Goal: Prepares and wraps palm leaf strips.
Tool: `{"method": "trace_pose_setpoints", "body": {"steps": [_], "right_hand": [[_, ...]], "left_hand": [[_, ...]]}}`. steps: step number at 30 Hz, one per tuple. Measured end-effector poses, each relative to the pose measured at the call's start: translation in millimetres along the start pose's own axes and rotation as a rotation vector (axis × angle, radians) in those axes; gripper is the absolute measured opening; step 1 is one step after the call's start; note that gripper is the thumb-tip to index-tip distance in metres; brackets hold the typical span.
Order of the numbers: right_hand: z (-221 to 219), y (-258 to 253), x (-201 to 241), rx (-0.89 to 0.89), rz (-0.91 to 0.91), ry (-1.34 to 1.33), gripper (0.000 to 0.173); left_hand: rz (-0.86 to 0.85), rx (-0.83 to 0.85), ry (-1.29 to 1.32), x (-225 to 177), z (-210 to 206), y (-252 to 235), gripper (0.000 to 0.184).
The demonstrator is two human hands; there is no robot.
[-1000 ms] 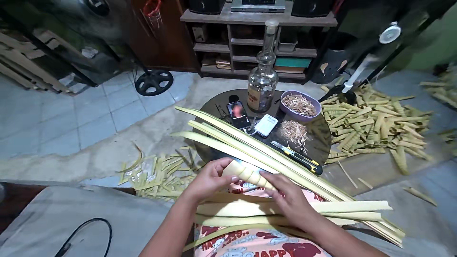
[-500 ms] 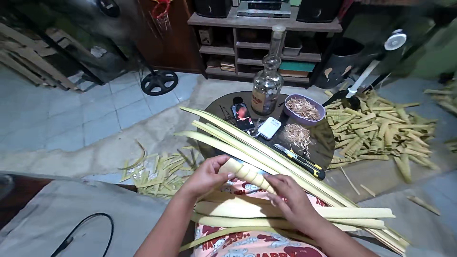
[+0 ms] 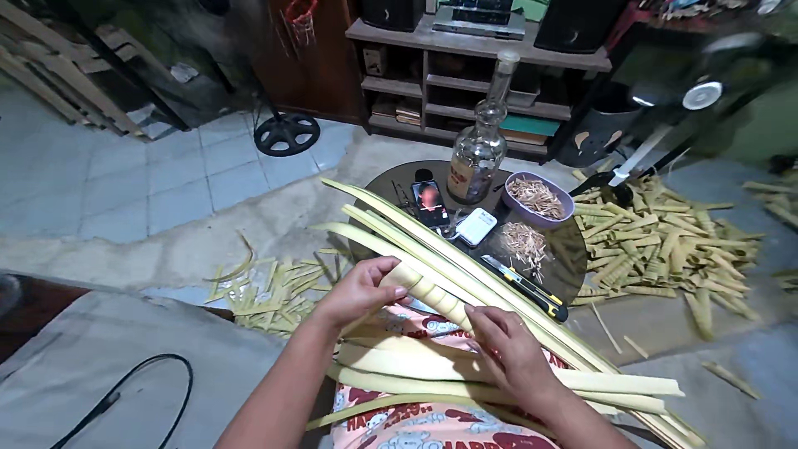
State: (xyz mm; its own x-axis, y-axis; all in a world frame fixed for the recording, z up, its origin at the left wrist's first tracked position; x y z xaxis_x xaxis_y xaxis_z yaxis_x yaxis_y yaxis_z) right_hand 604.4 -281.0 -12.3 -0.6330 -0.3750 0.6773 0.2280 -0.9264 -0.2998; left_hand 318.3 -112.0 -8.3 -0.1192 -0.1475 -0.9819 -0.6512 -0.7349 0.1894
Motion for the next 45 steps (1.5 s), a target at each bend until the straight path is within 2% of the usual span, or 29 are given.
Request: {"method": "trace_pose_setpoints", "body": {"steps": [1, 2, 3, 4, 5, 8, 9, 10, 12, 13, 14, 15, 17, 18, 19, 20, 22, 23, 25, 27, 29, 31, 33, 34, 35, 37, 40, 43, 45], "right_hand": [[-0.8, 1.0, -1.1, 0.001, -0.064, -0.11, 0.044], [-2.6, -0.3, -3.1, 0.005, -0.231, -0.406, 0.039], [-4.9, -2.5, -3.8, 0.006, -0.419, -0.741, 0.04], [-5.4, -3.4, -4.0, 0.005, -0.506, -0.881, 0.04], [-3.2, -3.8, -2.5, 0.001, -0.45, -0.778, 0.037], [1.2, -0.2, 2.0, -0.034, -0.004, 0.01, 0.051], [0.3, 2.4, 0.6, -0.037, -0.014, -0.011, 0.046], [-1.4, 3.9, -1.6, -0.029, -0.155, -0.244, 0.039], [-6.5, 1.9, -5.8, -0.029, -0.58, -0.932, 0.04], [-6.9, 1.8, -7.2, -0.024, -0.661, -1.045, 0.039], [-5.0, 2.0, -6.2, -0.019, -0.591, -0.947, 0.035], [-1.7, 2.2, -3.4, -0.018, -0.413, -0.667, 0.033], [1.6, 3.5, 1.1, -0.03, -0.042, -0.033, 0.051], [0.6, 4.9, -0.3, -0.039, 0.018, 0.052, 0.051], [-0.6, 5.9, -2.0, -0.035, -0.049, -0.058, 0.043], [-2.8, 5.8, -4.6, -0.03, -0.226, -0.351, 0.037], [-8.6, 2.0, -9.8, -0.023, -0.643, -0.99, 0.042], [-9.5, 1.1, -11.0, -0.026, -0.695, -1.061, 0.042], [-4.6, -3.6, -7.1, -0.048, -0.433, -0.667, 0.032], [-3.0, -8.5, -1.9, -0.044, -0.067, -0.028, 0.05], [-8.6, -4.5, -6.4, -0.04, 0.013, 0.067, 0.049], [-15.1, 8.4, -13.4, -0.015, -0.263, -0.444, 0.037], [-23.8, 16.9, -21.1, -0.005, -0.758, -1.135, 0.041], [-27.6, 18.5, -23.8, 0.012, -0.947, -1.33, 0.041], [-28.5, 18.2, -27.6, 0.033, -1.02, -1.41, 0.041], [-20.3, 8.8, -40.8, 0.09, -0.853, -1.214, 0.044], [26.7, -36.2, -68.1, -0.024, -0.529, -0.357, 0.036], [81.6, -53.4, -130.3, -0.099, -0.524, 0.216, 0.027], [99.9, -50.9, -165.9, -0.036, -0.49, 0.333, 0.022]], "left_hand": [[-0.007, 0.006, 0.011, 0.5, 0.7, -0.7, 0.026], [-0.015, 0.011, 0.022, -0.3, 1.2, -1.5, 0.026], [-0.012, 0.009, 0.026, -0.8, 1.4, -1.8, 0.025], [-0.006, 0.005, 0.029, -1.3, 0.6, -2.1, 0.024], [-0.003, 0.003, 0.034, -2.3, 0.3, -2.6, 0.023], [0.014, -0.001, 0.017, -2.3, 3.8, -1.5, 0.024], [0.019, 0.009, 0.012, -1.8, 4.6, -1.2, 0.026], [0.02, 0.014, 0.008, -1.9, 5.1, -1.3, 0.026], [0.016, 0.003, 0.014, -1.5, 3.8, -0.9, 0.024], [0.017, -0.007, 0.023, -0.3, 2.9, -1.4, 0.023], [0.015, -0.017, 0.029, 0.0, 2.9, -2.4, 0.022], [0.014, -0.023, 0.03, -0.5, 3.9, -3.2, 0.022], [0.026, -0.016, 0.03, -0.4, 6.1, -2.8, 0.025], [0.021, -0.003, 0.034, -0.8, 6.7, -2.4, 0.026], [0.007, 0.007, 0.043, -1.2, 7.3, -2.5, 0.028], [-0.007, 0.01, 0.056, -0.7, 8.2, -2.7, 0.028], [-0.018, -0.011, 0.086, 3.8, 9.0, -5.0, 0.026], [-0.028, -0.025, 0.097, 8.1, 9.6, -7.9, 0.024], [-0.054, -0.036, 0.108, 12.5, 14.2, -12.8, 0.025], [-0.051, -0.039, 0.099, 13.4, 20.1, -14.3, 0.028], [-0.04, -0.02, 0.086, 12.5, 22.4, -14.8, 0.031], [-0.041, -0.011, 0.091, 14.2, 21.4, -15.4, 0.03], [-0.061, -0.028, 0.134, 23.0, 17.3, -18.2, 0.023], [-0.068, -0.044, 0.151, 28.8, 15.1, -19.4, 0.02], [-0.078, -0.058, 0.159, 34.9, 14.6, -20.6, 0.018], [-0.105, -0.072, 0.175, 46.0, 17.6, -21.0, 0.016], [-0.12, -0.136, 0.166, 54.1, 27.5, -11.0, 0.016], [-0.11, -0.229, 0.134, 61.6, 52.8, 10.8, 0.018], [-0.121, -0.257, 0.129, 66.9, 72.0, 27.9, 0.019]]}}
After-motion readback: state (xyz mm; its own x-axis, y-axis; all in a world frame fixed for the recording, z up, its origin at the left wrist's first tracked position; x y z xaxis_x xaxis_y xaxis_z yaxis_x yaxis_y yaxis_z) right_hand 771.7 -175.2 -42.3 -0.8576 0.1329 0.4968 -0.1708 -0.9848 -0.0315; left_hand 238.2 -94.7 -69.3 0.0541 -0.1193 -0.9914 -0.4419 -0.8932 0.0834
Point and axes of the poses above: each hand's wrist, its own y-axis away from the middle knuckle, its own z-axis out of the back of the hand, x = y × z, the point moved 2 cm from there along -y, towards the middle knuckle, and after that the axes turned 8 degrees about z, right-handed, at the moved point
